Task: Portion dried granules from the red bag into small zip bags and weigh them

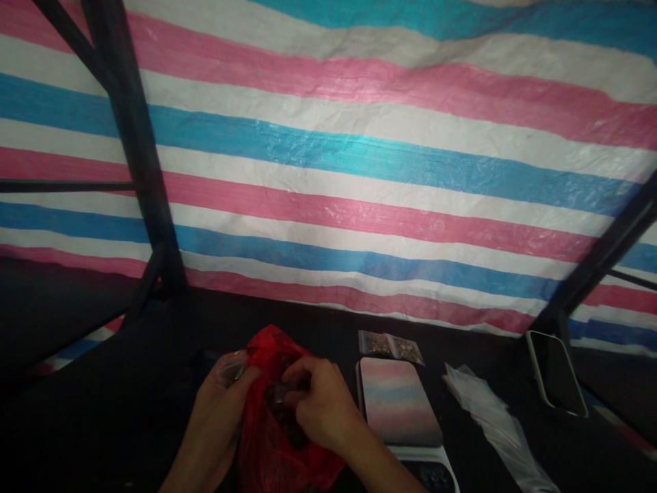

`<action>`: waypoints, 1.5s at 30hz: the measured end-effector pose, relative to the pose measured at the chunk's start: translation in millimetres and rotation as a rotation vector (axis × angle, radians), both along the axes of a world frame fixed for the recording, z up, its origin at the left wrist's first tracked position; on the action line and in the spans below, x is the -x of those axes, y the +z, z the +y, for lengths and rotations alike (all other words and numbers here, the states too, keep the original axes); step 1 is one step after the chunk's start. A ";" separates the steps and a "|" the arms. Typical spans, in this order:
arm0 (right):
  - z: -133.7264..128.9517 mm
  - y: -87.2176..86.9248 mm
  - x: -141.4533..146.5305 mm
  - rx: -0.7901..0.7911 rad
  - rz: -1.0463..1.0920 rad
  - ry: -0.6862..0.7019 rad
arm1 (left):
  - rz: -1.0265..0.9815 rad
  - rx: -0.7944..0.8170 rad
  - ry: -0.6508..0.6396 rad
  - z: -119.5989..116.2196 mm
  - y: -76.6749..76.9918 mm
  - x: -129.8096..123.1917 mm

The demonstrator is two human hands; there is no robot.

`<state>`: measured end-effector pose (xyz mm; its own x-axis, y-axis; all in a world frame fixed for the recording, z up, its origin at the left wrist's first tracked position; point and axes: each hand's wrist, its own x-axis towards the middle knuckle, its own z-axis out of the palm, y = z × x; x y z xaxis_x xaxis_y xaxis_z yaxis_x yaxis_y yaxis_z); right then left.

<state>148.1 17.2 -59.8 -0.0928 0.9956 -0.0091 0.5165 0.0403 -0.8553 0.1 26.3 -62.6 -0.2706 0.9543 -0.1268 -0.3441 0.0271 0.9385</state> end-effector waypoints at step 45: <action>-43.8 98.0 2.0 -0.572 -0.258 0.135 | 0.554 -0.389 -0.192 -13.7 -0.1 2.4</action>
